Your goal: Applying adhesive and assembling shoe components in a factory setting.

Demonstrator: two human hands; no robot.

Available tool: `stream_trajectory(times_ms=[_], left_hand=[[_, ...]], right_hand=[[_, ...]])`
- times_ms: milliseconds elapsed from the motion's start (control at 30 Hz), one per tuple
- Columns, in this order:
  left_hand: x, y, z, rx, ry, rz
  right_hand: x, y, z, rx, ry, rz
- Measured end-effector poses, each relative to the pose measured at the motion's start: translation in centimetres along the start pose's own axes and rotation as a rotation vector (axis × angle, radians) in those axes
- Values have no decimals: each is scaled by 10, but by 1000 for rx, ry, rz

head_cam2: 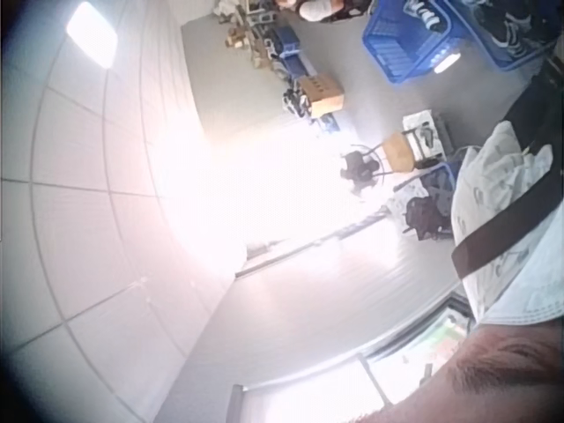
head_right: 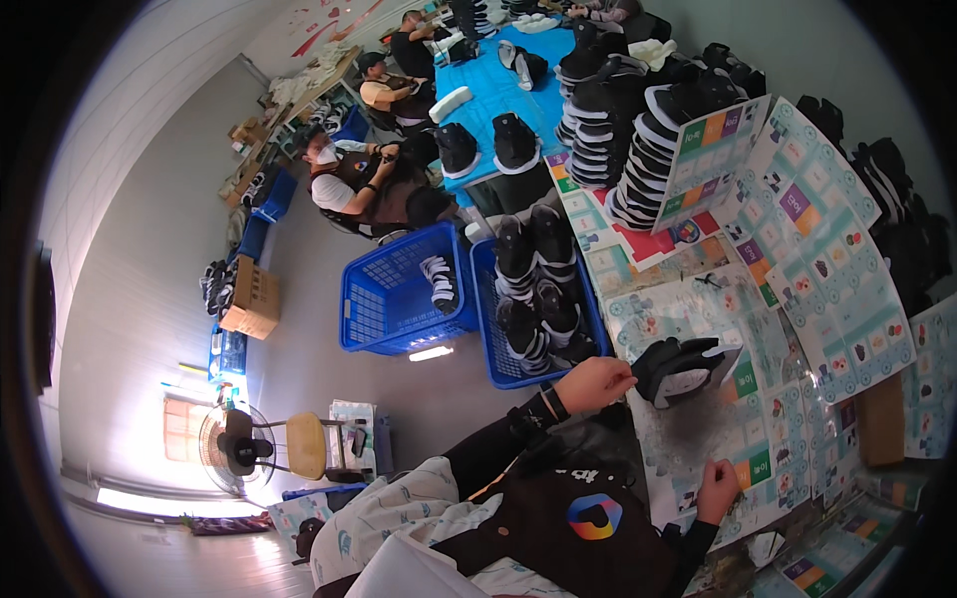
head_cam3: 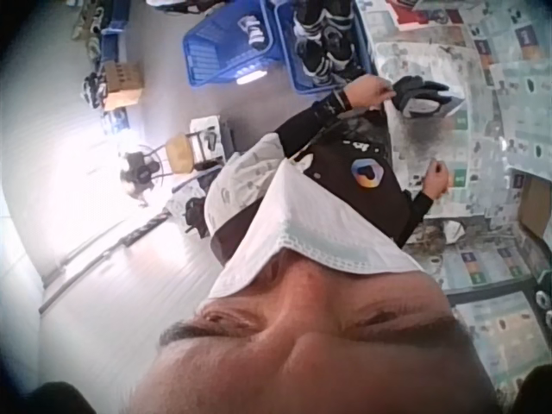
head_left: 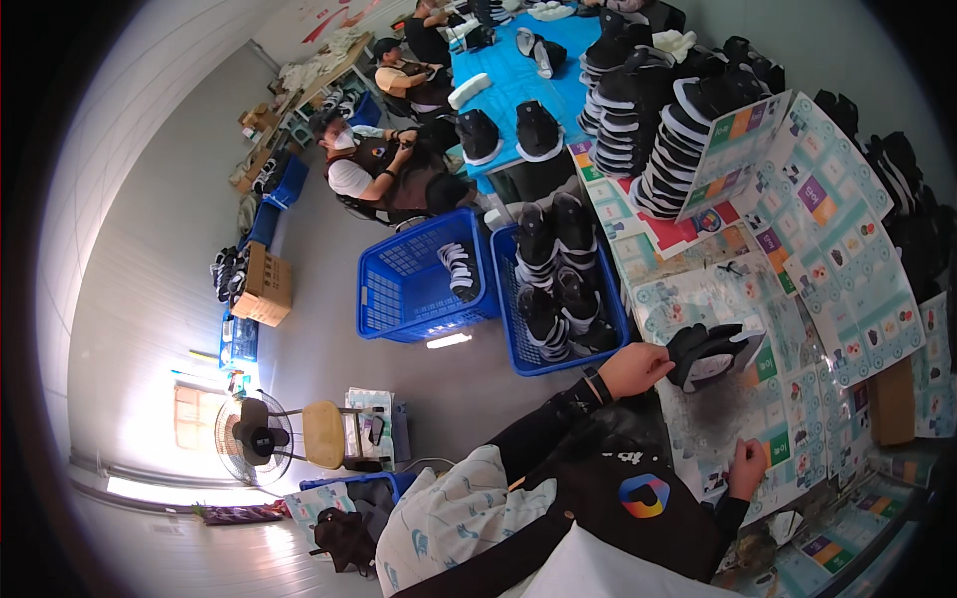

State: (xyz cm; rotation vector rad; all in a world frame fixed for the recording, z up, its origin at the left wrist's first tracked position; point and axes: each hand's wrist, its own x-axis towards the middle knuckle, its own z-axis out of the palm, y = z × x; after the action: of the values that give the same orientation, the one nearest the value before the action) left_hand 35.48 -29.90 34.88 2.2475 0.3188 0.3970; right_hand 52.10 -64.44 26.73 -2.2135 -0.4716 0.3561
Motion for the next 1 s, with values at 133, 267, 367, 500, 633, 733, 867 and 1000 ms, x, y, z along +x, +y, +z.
stream_trajectory(times_ms=[133, 267, 367, 500, 633, 733, 867, 1000], left_hand=[[-3, 3, 8, -111, -3, -66], [8, -4, 16, -78, -60, -29], [12, -11, 25, -68, -86, -28], [16, -3, 30, -90, -127, -42], [17, -3, 34, -52, -139, -43], [22, -1, 35, -39, -164, -34], [31, 9, 29, -47, -154, -36], [36, 13, 22, -2, -100, -19]], right_hand=[[1, -3, -2, 217, -4, 8], [4, 5, -4, 138, 7, 32], [-4, -5, -12, 158, 15, 150], [-13, 37, -18, 22, 65, 30], [-20, 22, -22, -5, 85, 38], [-21, 12, -23, 6, 94, 61], [-17, 19, -26, -57, 82, 54], [-14, 19, -24, -15, 94, 59]])
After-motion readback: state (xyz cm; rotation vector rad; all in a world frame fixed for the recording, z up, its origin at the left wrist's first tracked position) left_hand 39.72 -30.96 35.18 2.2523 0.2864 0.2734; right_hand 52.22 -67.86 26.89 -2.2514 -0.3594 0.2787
